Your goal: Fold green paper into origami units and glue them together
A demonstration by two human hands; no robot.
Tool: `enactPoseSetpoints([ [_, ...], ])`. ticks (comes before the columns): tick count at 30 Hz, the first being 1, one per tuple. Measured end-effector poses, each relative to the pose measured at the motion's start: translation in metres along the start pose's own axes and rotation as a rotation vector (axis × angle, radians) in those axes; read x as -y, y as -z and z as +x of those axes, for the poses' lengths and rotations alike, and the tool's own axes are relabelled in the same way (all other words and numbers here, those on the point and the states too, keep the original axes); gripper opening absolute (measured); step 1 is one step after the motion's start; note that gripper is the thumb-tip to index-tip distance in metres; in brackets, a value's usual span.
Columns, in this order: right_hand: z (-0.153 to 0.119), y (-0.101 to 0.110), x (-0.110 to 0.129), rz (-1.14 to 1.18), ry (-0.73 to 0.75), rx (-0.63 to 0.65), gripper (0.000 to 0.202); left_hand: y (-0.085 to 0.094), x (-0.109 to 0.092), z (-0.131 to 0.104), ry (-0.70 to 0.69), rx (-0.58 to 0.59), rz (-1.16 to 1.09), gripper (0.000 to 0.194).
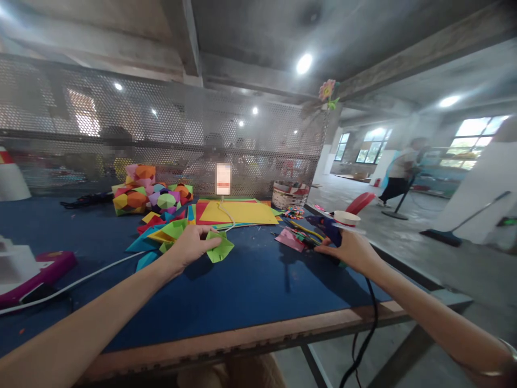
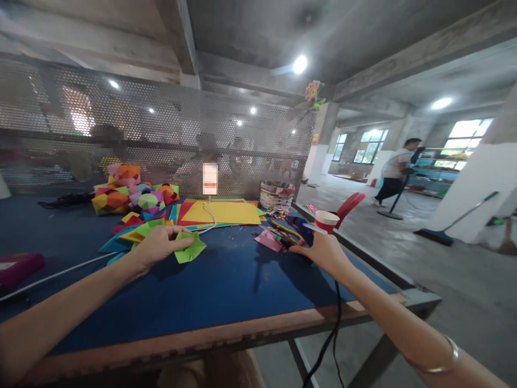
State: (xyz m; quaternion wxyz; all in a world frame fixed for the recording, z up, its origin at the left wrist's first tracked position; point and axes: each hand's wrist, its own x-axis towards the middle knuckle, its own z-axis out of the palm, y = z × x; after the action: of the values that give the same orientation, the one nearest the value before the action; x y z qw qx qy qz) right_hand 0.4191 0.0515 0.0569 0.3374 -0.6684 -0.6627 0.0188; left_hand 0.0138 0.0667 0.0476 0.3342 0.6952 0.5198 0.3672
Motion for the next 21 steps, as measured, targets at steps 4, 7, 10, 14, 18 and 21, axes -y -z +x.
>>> enactPoseSetpoints([
  [4, -0.002, -0.001, -0.006, -0.047, 0.034, -0.043, 0.04, 0.0, 0.0, 0.001, 0.013, 0.032, 0.056, 0.015],
  [7, -0.002, 0.0, -0.008, -0.06, 0.056, -0.03, 0.043, 0.001, -0.001, 0.001, 0.012, 0.021, 0.096, 0.016],
  [10, -0.005, 0.0, -0.008, -0.062, 0.063, 0.008, 0.042, 0.001, -0.001, 0.001, 0.012, 0.004, 0.132, 0.018],
  [14, -0.013, 0.0, -0.008, -0.054, 0.067, 0.027, 0.039, 0.002, -0.002, 0.001, 0.004, 0.001, 0.15, 0.018],
  [18, -0.016, 0.006, -0.015, -0.06, 0.019, -0.036, 0.035, 0.002, -0.001, 0.001, -0.005, 0.001, 0.154, 0.018],
  [21, -0.013, 0.017, -0.026, -0.081, -0.032, -0.115, 0.035, 0.002, -0.001, 0.002, -0.004, 0.006, 0.148, 0.019],
])
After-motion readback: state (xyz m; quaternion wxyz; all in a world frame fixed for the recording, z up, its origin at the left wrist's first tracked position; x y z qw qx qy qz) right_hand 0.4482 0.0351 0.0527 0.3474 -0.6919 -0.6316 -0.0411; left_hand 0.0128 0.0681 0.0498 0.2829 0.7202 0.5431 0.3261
